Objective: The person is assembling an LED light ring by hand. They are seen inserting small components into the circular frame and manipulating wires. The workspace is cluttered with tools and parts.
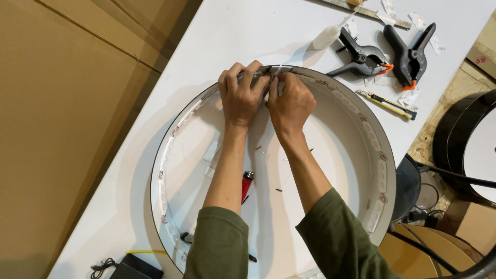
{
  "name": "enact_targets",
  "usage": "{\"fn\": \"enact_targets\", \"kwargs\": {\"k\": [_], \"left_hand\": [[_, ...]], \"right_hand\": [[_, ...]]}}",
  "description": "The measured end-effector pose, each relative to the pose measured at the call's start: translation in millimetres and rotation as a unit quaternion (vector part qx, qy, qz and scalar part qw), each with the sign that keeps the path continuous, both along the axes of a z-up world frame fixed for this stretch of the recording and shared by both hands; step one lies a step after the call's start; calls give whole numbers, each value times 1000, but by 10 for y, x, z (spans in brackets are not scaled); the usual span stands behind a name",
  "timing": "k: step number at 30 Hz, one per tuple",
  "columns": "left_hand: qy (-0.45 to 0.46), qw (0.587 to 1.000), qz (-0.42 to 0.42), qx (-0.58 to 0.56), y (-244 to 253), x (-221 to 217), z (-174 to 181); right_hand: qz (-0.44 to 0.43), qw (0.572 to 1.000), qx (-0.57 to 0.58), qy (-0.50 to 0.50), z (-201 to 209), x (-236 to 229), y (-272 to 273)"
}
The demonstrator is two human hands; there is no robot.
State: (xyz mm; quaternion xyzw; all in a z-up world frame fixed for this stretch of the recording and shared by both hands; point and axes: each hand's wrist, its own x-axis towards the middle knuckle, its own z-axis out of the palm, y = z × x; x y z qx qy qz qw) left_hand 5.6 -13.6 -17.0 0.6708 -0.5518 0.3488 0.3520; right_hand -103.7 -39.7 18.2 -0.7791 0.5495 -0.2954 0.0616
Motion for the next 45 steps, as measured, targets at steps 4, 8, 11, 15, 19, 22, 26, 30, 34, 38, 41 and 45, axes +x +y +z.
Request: {"fn": "enact_targets", "kwargs": {"k": [4, 8, 11, 15, 19, 22, 26, 30, 34, 38, 41, 45], "left_hand": [[1, 1000, 0, 5, 1, -2, 18], [1, 1000, -5, 4, 2, 9, -11], [2, 1000, 0, 6, 7, 3, 21], [4, 1000, 6, 11, 1, 5, -14], [-1, 999, 1, 33, 15, 8, -14], [-6, 999, 1, 34, 20, 12, -13], [-4, 999, -8, 30, 27, 12, 4], [-3, 999, -7, 38, 23, 0, 19], [-2, 999, -5, 36, 18, -9, -15], [-1, 999, -4, 38, 15, -10, -16], [2, 999, -8, 40, 18, -9, -9], [1, 999, -6, 40, 10, -16, -34]], "right_hand": [[-29, 999, 35, -8, -65, 45, -25], [-32, 996, 65, -48, -54, 59, -65], [-20, 996, 64, -67, -16, 36, -65], [-1, 991, 58, -124, 44, -55, 7], [33, 978, 78, -190, 30, -167, 53], [39, 972, 92, -212, -136, -234, 46], [46, 962, 90, -255, -48, -207, 46], [108, 977, 11, -181, -33, -152, -17], [117, 981, -29, -150, -128, -148, -103], [120, 979, -44, -161, -224, -154, -160], [141, 973, -47, -176, -225, -173, -184], [158, 965, -38, -204, -162, -210, -201]]}}
